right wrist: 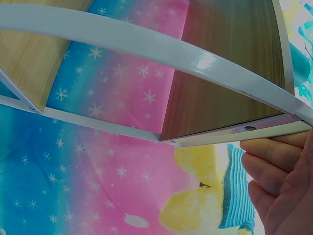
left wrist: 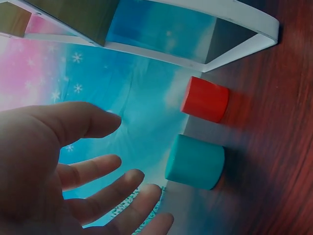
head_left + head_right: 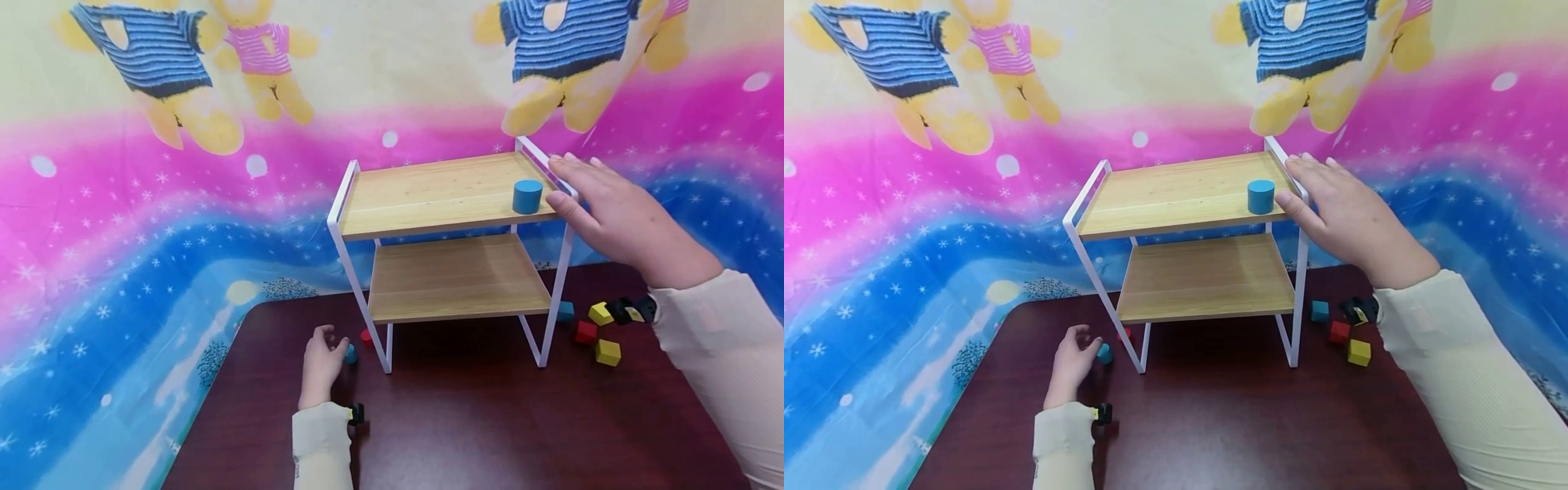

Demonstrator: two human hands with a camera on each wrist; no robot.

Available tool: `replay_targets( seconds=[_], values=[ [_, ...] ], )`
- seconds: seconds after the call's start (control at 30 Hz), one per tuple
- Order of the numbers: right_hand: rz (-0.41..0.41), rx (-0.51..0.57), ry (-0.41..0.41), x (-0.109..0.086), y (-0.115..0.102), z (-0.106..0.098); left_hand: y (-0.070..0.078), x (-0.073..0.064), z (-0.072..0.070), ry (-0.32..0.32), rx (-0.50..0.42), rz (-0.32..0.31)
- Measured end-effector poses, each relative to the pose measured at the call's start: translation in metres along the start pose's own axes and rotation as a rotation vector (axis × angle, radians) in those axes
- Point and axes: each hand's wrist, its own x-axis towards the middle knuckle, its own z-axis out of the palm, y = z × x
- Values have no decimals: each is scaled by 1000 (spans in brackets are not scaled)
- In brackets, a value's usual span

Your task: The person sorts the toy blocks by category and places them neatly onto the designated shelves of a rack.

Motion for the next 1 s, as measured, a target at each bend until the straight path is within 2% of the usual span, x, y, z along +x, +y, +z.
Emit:
replay_targets(
  seconds=[0.23, 0.5, 1.0],
  values=[
    [2, 3, -10, 0, 1, 1, -6, 0, 5, -38, 1, -16],
    [11, 1, -14, -1, 2, 1, -11, 1, 10, -52, 8, -21],
    [15, 4, -10, -1, 1, 0, -14, 2, 19, -72, 71, 11]
  ],
)
